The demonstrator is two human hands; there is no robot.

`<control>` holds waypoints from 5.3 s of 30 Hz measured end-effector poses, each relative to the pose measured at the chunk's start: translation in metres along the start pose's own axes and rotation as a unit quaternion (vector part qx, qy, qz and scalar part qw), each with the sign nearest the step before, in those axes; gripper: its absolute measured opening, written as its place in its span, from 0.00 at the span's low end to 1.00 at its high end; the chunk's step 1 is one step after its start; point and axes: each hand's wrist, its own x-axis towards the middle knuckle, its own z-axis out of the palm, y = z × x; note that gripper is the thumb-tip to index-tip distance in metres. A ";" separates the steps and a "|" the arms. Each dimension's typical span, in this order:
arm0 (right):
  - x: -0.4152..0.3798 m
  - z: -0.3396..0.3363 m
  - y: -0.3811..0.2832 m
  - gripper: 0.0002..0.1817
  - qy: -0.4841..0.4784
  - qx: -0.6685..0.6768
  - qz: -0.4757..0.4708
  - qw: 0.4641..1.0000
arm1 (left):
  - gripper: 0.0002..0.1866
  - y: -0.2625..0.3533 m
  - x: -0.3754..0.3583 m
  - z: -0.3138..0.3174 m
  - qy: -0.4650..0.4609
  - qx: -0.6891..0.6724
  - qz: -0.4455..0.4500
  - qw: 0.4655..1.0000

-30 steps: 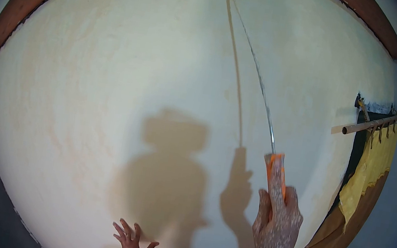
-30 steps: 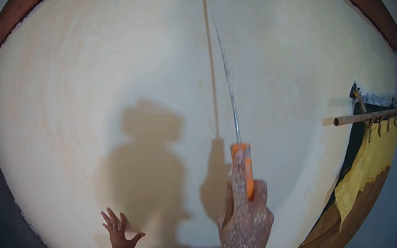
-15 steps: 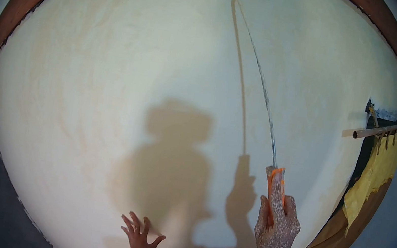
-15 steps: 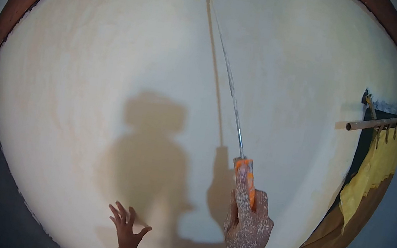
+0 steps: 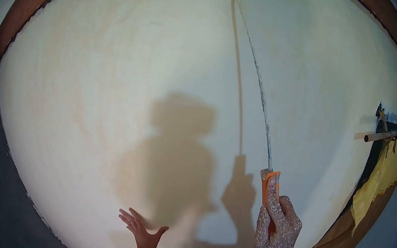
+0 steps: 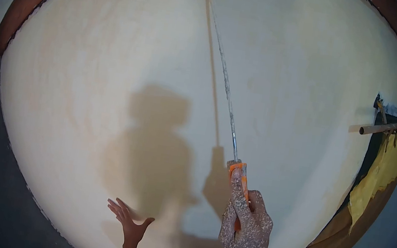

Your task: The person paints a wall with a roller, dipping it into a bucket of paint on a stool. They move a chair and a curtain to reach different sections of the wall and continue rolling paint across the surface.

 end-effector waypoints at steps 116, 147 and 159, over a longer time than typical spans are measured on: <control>0.052 0.177 -0.088 0.12 -0.255 0.378 0.035 0.889 | 0.26 0.146 0.046 -0.090 -0.231 -0.576 -0.131 0.773; 0.135 0.199 -0.144 0.18 -0.181 0.372 -0.014 0.910 | 0.25 0.203 0.114 -0.154 -0.163 -0.542 -0.116 0.816; -0.005 0.145 -0.073 0.21 -0.132 0.300 0.024 0.944 | 0.29 0.149 -0.020 -0.076 -0.219 -0.413 0.004 0.884</control>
